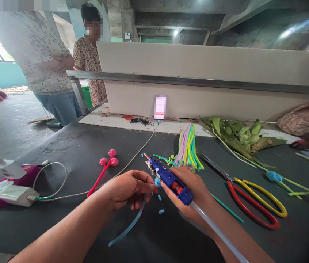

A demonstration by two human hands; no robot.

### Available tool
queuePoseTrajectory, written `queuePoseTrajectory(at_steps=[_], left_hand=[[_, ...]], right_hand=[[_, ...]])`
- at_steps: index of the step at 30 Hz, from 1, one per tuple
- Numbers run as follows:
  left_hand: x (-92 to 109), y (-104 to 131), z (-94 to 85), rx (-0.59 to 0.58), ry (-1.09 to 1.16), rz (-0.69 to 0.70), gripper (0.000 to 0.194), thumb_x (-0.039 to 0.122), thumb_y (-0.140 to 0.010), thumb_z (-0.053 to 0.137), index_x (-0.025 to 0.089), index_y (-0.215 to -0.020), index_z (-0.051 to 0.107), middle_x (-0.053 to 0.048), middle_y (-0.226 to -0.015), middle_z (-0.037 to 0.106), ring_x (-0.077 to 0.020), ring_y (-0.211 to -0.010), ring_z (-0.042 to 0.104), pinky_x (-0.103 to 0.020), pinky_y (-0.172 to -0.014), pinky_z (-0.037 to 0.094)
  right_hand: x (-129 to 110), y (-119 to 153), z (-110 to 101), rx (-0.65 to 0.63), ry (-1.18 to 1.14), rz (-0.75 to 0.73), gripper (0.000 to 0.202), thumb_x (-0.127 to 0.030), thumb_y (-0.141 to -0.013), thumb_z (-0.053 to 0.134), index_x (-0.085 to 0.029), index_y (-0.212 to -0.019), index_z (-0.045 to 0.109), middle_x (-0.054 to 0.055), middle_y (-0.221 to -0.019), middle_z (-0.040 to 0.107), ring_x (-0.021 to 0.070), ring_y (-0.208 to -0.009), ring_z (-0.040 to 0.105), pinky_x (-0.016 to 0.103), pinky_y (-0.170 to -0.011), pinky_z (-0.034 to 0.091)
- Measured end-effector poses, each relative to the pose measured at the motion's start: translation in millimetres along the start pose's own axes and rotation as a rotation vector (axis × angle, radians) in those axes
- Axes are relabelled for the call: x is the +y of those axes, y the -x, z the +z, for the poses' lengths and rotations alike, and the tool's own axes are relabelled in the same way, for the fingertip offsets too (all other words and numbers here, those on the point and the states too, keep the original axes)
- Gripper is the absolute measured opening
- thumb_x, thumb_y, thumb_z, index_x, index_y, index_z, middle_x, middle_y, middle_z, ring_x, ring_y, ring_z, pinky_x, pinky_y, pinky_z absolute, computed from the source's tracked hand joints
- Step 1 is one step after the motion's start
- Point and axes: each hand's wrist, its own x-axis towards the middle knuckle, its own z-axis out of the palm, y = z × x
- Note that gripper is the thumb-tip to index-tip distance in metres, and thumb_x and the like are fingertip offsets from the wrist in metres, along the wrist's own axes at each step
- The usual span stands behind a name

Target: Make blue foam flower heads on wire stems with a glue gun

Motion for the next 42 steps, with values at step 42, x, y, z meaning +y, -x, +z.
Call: queuePoseTrajectory(at_steps=[42], left_hand=[[-3.0, 2.3, 5.7, -0.001, 0.008, 0.078, 0.031, 0.036, -0.066, 0.072, 0.016, -0.077, 0.052, 0.006, -0.052, 0.045, -0.0027, -0.038, 0.037, -0.014, -0.034, 0.022]], right_hand=[[-1.8, 0.7, -13.6, -0.186, -0.698, 0.434, 0.01, -0.024, -0.076, 0.062, -0.018, -0.084, 0.064, 0.001, -0.077, 0.065, 0.0164, -0.072, 0.061, 0.027, -0.064, 0.048]])
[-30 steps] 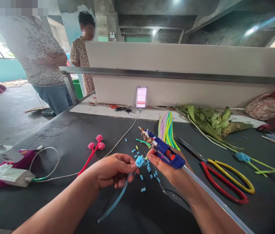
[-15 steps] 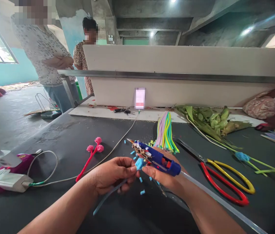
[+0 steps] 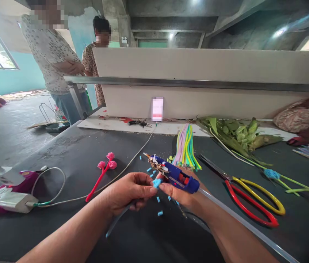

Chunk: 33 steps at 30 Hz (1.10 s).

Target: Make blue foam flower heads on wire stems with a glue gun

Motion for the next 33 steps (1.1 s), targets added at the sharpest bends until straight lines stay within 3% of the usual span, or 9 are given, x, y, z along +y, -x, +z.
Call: queuePoseTrajectory(at_steps=[8, 16, 22, 27, 33], left_hand=[[0.1, 0.7, 1.9, 0.027, -0.062, 0.053, 0.034, 0.046, -0.071, 0.065, 0.016, -0.068, 0.049, 0.005, -0.056, 0.046, -0.002, -0.037, 0.035, -0.015, -0.034, 0.022], [0.2, 3.0, 3.4, 0.023, -0.055, 0.026, 0.04, 0.056, -0.075, 0.055, 0.016, -0.077, 0.053, 0.004, -0.058, 0.048, -0.0038, -0.039, 0.039, -0.015, -0.033, 0.027], [-2.0, 0.5, 5.4, 0.064, -0.063, 0.061, 0.032, 0.036, -0.067, 0.071, 0.017, -0.083, 0.052, 0.008, -0.052, 0.045, -0.004, -0.036, 0.039, -0.014, -0.03, 0.028], [-2.1, 0.1, 6.8, 0.082, -0.064, 0.088, 0.029, 0.039, -0.07, 0.068, 0.017, -0.076, 0.05, 0.007, -0.052, 0.046, -0.0032, -0.035, 0.038, -0.013, -0.029, 0.027], [-1.1, 1.7, 4.7, 0.03, -0.056, 0.092, 0.025, 0.037, -0.073, 0.065, 0.017, -0.079, 0.052, 0.006, -0.057, 0.047, -0.0023, -0.036, 0.038, -0.013, -0.03, 0.025]], right_hand=[[0.9, -0.6, 2.3, -0.02, 0.005, -0.007, 0.01, -0.024, -0.077, 0.061, -0.018, -0.084, 0.064, 0.0, -0.076, 0.064, 0.0147, -0.069, 0.059, 0.026, -0.063, 0.047], [2.9, -0.7, 0.6, -0.017, -0.028, 0.001, 0.01, -0.024, -0.078, 0.06, -0.017, -0.084, 0.063, 0.001, -0.076, 0.066, 0.0152, -0.07, 0.061, 0.026, -0.065, 0.048], [7.3, -1.7, 2.9, 0.025, 0.029, 0.008, 0.011, -0.027, -0.078, 0.061, -0.018, -0.083, 0.065, 0.001, -0.075, 0.065, 0.0149, -0.069, 0.061, 0.026, -0.063, 0.047], [20.0, -4.4, 8.2, 0.054, 0.046, -0.017, 0.01, -0.028, -0.076, 0.062, -0.021, -0.083, 0.065, -0.001, -0.072, 0.066, 0.0146, -0.066, 0.061, 0.025, -0.06, 0.047], [15.1, -2.7, 6.0, 0.028, 0.015, 0.024, 0.013, -0.029, -0.076, 0.063, -0.019, -0.084, 0.065, 0.0, -0.072, 0.066, 0.015, -0.065, 0.06, 0.026, -0.059, 0.047]])
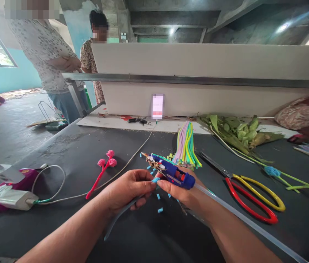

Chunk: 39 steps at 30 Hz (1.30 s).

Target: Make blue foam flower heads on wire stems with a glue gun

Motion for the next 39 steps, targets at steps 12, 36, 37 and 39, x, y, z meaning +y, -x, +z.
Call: queuePoseTrajectory(at_steps=[12, 36, 37, 39], left_hand=[[-1.6, -1.2, -6.2, -0.11, 0.137, -0.045, 0.011, 0.023, -0.076, 0.06, 0.015, -0.079, 0.054, 0.004, -0.057, 0.049, -0.0023, -0.035, 0.036, -0.013, -0.029, 0.02], [0.0, -0.7, 2.5, 0.175, -0.15, 0.119, 0.018, 0.029, -0.075, 0.065, 0.017, -0.079, 0.051, 0.008, -0.045, 0.046, -0.0039, -0.036, 0.039, -0.014, -0.033, 0.032], [0.2, -0.8, 1.5, 0.156, -0.108, 0.114, 0.019, 0.029, -0.075, 0.065, 0.016, -0.079, 0.051, 0.008, -0.045, 0.045, -0.0036, -0.036, 0.038, -0.013, -0.033, 0.032], [0.0, -1.2, -1.2, 0.104, 0.001, 0.124, 0.02, 0.028, -0.075, 0.066, 0.016, -0.079, 0.051, 0.008, -0.046, 0.045, -0.0031, -0.037, 0.036, -0.013, -0.034, 0.031]], right_hand=[[-9.4, -0.4, -8.0, -0.142, 0.065, -0.143, 0.013, -0.015, -0.074, 0.06, -0.021, -0.085, 0.063, 0.0, -0.085, 0.065, 0.0169, -0.079, 0.061, 0.028, -0.071, 0.048], [5.9, -3.0, -1.3, -0.035, -0.127, 0.026, 0.018, -0.031, -0.074, 0.065, -0.02, -0.088, 0.064, 0.001, -0.08, 0.065, 0.0166, -0.074, 0.06, 0.028, -0.067, 0.048], [6.0, -3.0, -2.0, -0.052, -0.173, 0.037, 0.022, -0.034, -0.075, 0.064, -0.02, -0.092, 0.064, 0.001, -0.082, 0.065, 0.0168, -0.074, 0.061, 0.029, -0.068, 0.048], [5.7, -2.7, -4.1, -0.077, -0.258, 0.062, 0.029, -0.039, -0.076, 0.063, -0.02, -0.098, 0.063, 0.002, -0.083, 0.065, 0.0169, -0.072, 0.062, 0.03, -0.068, 0.05]])
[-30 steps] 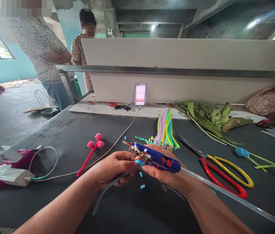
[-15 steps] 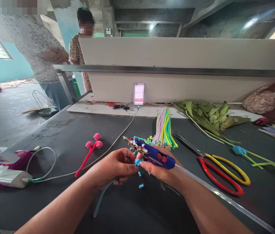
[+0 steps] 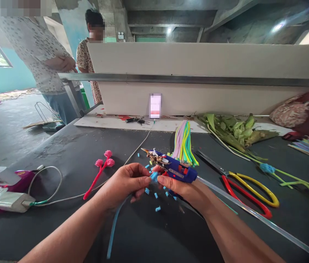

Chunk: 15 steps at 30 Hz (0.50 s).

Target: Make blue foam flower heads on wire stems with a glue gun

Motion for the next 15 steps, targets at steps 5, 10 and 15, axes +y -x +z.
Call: queuePoseTrajectory(at_steps=[5, 10, 15], left_hand=[[-2.3, -1.9, -5.3, -0.07, 0.216, 0.032, 0.016, 0.023, -0.076, 0.065, 0.015, -0.081, 0.052, 0.004, -0.056, 0.048, -0.0027, -0.042, 0.036, -0.013, -0.035, 0.029], [-2.4, -4.2, -7.9, -0.118, 0.364, 0.053, 0.009, 0.019, -0.08, 0.06, 0.013, -0.08, 0.054, 0.0, -0.067, 0.052, -0.0026, -0.047, 0.038, -0.013, -0.038, 0.027], [-3.8, -3.3, -7.3, -0.097, 0.376, 0.052, 0.01, 0.013, -0.077, 0.062, 0.013, -0.083, 0.054, 0.0, -0.067, 0.053, -0.0042, -0.052, 0.044, -0.016, -0.046, 0.034]], right_hand=[[-7.2, 2.2, -2.4, 0.062, 0.012, -0.04, 0.031, -0.042, -0.079, 0.058, -0.022, -0.102, 0.063, 0.0, -0.075, 0.063, 0.0155, -0.066, 0.06, 0.03, -0.065, 0.047], [-15.7, 3.6, 3.1, 0.267, 0.046, -0.012, 0.025, -0.039, -0.076, 0.06, -0.02, -0.092, 0.064, -0.003, -0.062, 0.058, 0.0134, -0.057, 0.055, 0.028, -0.057, 0.044], [-14.7, 4.2, 4.8, 0.309, 0.009, 0.003, 0.021, -0.038, -0.075, 0.061, -0.02, -0.085, 0.062, -0.004, -0.061, 0.057, 0.0113, -0.053, 0.053, 0.026, -0.055, 0.042]])
